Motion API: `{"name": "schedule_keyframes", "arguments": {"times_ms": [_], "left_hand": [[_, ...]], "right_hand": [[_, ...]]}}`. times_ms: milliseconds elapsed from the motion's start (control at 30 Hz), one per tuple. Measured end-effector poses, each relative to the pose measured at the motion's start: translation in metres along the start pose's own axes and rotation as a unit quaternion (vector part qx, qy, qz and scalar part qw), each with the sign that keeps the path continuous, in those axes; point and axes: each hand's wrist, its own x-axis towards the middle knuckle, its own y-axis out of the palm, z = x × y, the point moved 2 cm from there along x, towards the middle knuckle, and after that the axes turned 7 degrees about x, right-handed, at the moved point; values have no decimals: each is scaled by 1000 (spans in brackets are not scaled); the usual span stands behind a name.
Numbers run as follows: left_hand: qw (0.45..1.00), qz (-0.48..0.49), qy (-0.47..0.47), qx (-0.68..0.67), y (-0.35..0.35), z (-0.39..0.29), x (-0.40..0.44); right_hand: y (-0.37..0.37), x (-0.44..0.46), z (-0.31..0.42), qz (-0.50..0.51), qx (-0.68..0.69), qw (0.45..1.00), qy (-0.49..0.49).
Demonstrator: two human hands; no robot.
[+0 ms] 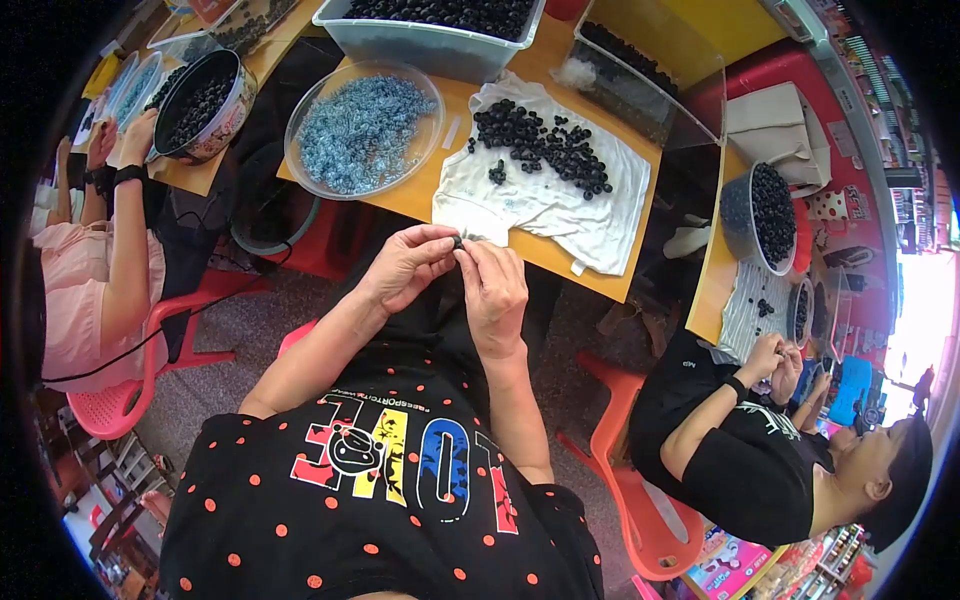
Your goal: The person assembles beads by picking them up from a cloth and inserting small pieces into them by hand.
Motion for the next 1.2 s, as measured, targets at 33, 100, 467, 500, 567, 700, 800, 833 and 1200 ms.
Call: {"name": "schedule_keyframes", "arguments": {"times_ms": [33, 100, 467, 500, 567, 700, 800, 833, 1200], "left_hand": [[1000, 4, 6, 4, -1, 0, -1], [1000, 8, 12, 9, -2, -1, -2], [996, 68, 13, 50, -13, -5, -4], [996, 68, 14, 51, -14, -8, -5], [989, 136, -38, 47, -12, -12, -6], [977, 199, -81, 6, -10, -13, -7], [973, 203, -107, -12, -18, -3, -7], [975, 195, -104, 12, -16, -3, -10], [982, 130, -124, 65, -16, -2, 1]], "right_hand": [[1, 0, 0, 4, -10, 1000, -7], [1, -1, 1, 11, -10, 1000, -7], [-4, -4, 4, 50, 54, 994, 74], [-6, -1, 6, 67, 96, 985, 124], [-9, 1, 6, 100, 143, 972, 156], [-5, -5, -5, 175, 187, 964, 79], [-4, -8, -2, 163, 181, 969, 44], [-5, -8, 1, 162, 185, 969, 36], [3, -35, -36, 91, 300, 932, 182]]}}
